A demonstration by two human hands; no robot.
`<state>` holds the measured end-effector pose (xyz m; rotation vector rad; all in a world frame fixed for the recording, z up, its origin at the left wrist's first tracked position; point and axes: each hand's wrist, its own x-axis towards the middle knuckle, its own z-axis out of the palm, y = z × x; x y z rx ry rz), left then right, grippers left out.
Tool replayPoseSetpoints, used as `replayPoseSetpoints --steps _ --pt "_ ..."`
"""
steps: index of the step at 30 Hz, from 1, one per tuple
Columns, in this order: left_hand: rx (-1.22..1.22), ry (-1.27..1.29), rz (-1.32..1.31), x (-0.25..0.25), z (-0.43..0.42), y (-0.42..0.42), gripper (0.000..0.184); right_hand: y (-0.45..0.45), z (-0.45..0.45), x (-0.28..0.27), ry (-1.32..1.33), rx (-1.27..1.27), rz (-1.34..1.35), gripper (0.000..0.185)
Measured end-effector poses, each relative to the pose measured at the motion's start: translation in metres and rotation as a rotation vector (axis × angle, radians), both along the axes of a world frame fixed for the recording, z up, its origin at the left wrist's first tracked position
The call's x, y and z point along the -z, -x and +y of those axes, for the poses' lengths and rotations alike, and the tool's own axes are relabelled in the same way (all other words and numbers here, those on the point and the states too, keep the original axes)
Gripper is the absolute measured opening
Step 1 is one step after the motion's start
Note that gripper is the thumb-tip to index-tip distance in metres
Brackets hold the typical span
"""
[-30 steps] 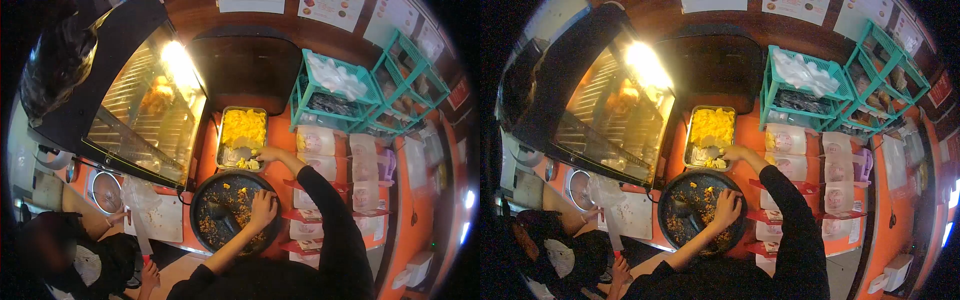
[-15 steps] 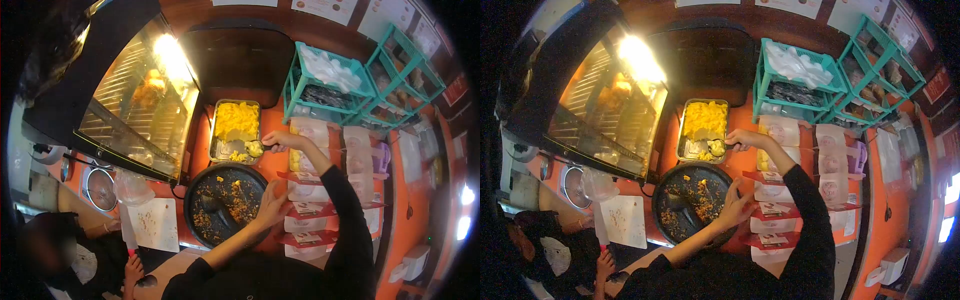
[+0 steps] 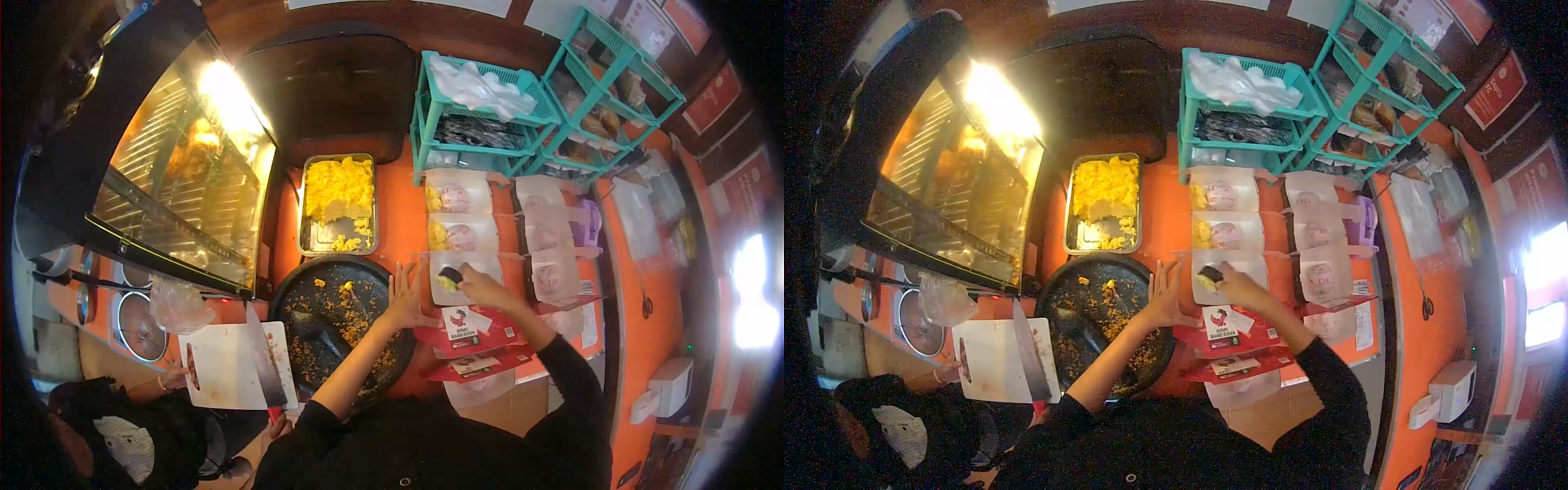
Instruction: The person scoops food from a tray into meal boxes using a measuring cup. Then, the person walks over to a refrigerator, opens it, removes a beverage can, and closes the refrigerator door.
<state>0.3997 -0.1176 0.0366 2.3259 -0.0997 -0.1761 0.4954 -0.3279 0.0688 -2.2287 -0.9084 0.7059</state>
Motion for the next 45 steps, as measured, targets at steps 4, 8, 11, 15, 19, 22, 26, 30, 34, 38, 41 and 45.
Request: replayPoseSetpoints --steps 4,8,11,15,19,22,26,30,34,38,41,45 --pt "0.029 -0.038 0.053 -0.001 -0.002 0.002 0.148 0.045 0.028 0.001 0.304 0.183 -0.266 0.057" --pt "0.038 -0.032 0.079 0.01 0.002 0.005 0.137 0.029 0.013 -0.003 0.226 0.188 -0.276 0.057" --pt "0.081 -0.117 0.105 0.014 0.003 0.005 0.126 0.006 0.009 -0.043 0.247 0.078 -0.289 0.046" --pt "0.157 -0.152 0.145 0.008 0.002 0.007 0.12 0.007 0.017 -0.011 0.27 -0.124 -0.474 0.041" --pt "0.164 -0.173 0.101 0.006 0.004 0.007 0.111 -0.004 0.021 -0.011 0.249 -0.094 -0.648 0.043" --pt "0.173 -0.181 0.107 0.009 0.003 0.013 0.106 -0.005 0.022 -0.03 0.309 -0.018 -0.594 0.037" --pt "0.171 -0.197 0.071 0.012 0.001 0.013 0.103 0.015 0.026 -0.018 0.277 -0.125 -0.516 0.037" --pt "0.193 -0.184 0.157 0.002 0.006 0.012 0.101 0.004 0.026 -0.014 0.274 -0.119 -0.622 0.035" --pt "0.173 -0.163 0.104 0.003 0.002 0.015 0.098 0.009 0.023 -0.001 0.299 -0.056 -0.476 0.04" --pt "0.139 -0.139 0.064 0.007 0.004 0.017 0.093 0.007 0.022 -0.017 0.292 -0.023 -0.531 0.041" --pt "0.117 -0.148 0.04 0.006 0.003 0.018 0.088 0.011 0.031 -0.053 0.435 0.069 -0.392 0.046" --pt "0.08 -0.107 0.023 -0.004 -0.001 0.022 0.08 0.009 0.023 -0.014 0.305 -0.049 -0.587 0.046"
